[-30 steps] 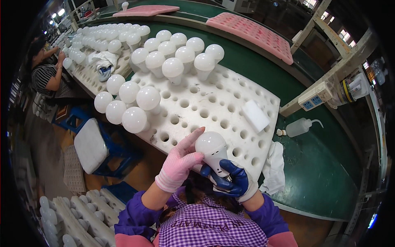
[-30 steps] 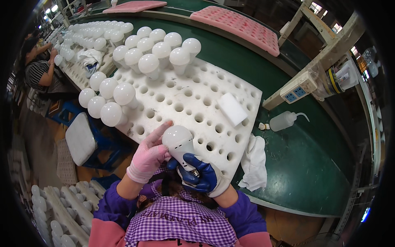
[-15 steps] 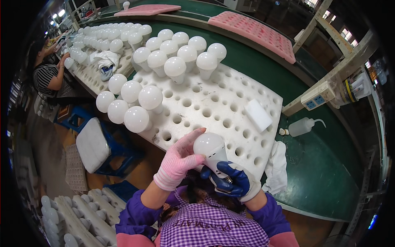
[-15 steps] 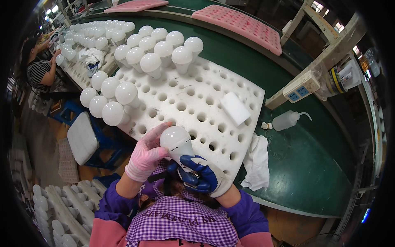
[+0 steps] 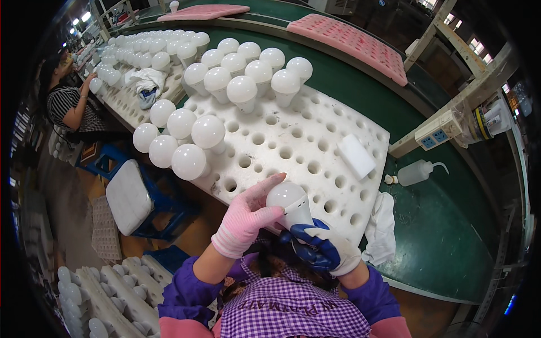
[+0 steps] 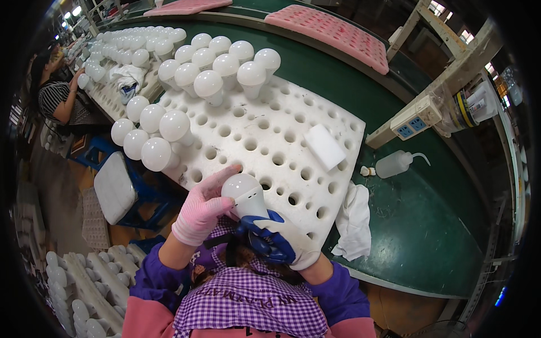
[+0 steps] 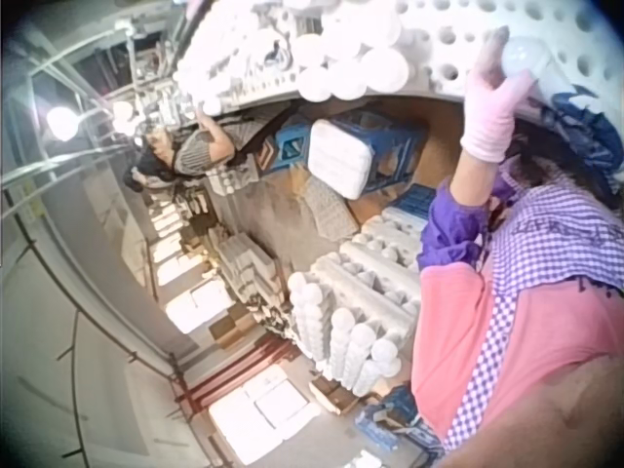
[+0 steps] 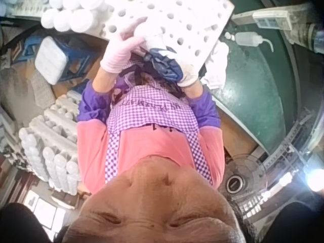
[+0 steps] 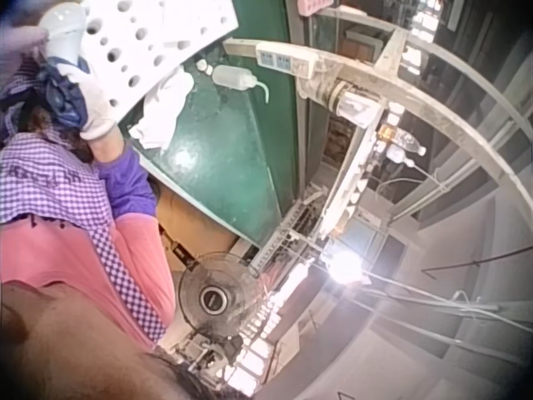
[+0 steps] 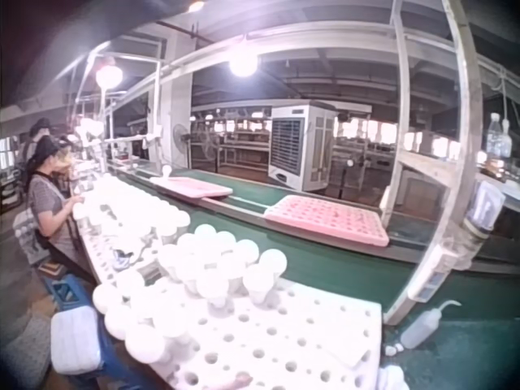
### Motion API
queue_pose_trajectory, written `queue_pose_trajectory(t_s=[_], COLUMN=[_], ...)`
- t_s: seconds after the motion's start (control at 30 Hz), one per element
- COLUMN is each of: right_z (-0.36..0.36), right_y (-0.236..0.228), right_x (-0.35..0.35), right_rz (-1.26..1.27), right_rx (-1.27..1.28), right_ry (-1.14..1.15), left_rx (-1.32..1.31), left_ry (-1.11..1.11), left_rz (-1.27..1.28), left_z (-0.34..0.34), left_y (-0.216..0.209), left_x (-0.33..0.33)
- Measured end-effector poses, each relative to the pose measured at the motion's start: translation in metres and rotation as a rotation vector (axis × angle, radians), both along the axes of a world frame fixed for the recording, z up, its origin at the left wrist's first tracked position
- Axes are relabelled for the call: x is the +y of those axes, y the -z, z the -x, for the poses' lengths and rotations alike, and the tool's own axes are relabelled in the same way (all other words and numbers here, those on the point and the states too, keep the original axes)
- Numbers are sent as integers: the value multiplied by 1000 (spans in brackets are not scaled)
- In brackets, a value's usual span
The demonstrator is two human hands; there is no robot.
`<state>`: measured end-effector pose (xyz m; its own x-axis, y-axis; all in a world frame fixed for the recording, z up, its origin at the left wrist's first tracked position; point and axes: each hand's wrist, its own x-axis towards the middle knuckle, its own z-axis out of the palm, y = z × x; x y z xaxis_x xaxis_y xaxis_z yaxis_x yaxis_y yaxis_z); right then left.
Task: The person tests an LED light bulb by inserting it into a power socket to confirm it lights up, then wipes the bulb's housing with a cloth.
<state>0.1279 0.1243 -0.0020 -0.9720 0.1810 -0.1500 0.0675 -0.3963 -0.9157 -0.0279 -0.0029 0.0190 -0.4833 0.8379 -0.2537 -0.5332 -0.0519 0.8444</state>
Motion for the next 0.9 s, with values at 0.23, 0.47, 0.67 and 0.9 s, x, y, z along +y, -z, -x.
queue_pose_trajectory(t_s=[0.23, 0.47, 0.67, 0.9], right_z=[-2, 1, 7, 18], right_y=[-4, -4, -8, -15], right_x=[20, 17, 14, -4], right_rz=[761, 785, 891, 694], right_rx=[-260, -265, -311, -429], right_ry=[-195, -160, -219, 28], left_rx=[-80, -69, 9, 40], left_ry=[95, 99, 46, 7], left_rz=[-245, -242, -103, 44], left_z=[6, 7, 4, 3], left_y=[14, 13, 5, 5], left_x=[-8, -6, -4, 7])
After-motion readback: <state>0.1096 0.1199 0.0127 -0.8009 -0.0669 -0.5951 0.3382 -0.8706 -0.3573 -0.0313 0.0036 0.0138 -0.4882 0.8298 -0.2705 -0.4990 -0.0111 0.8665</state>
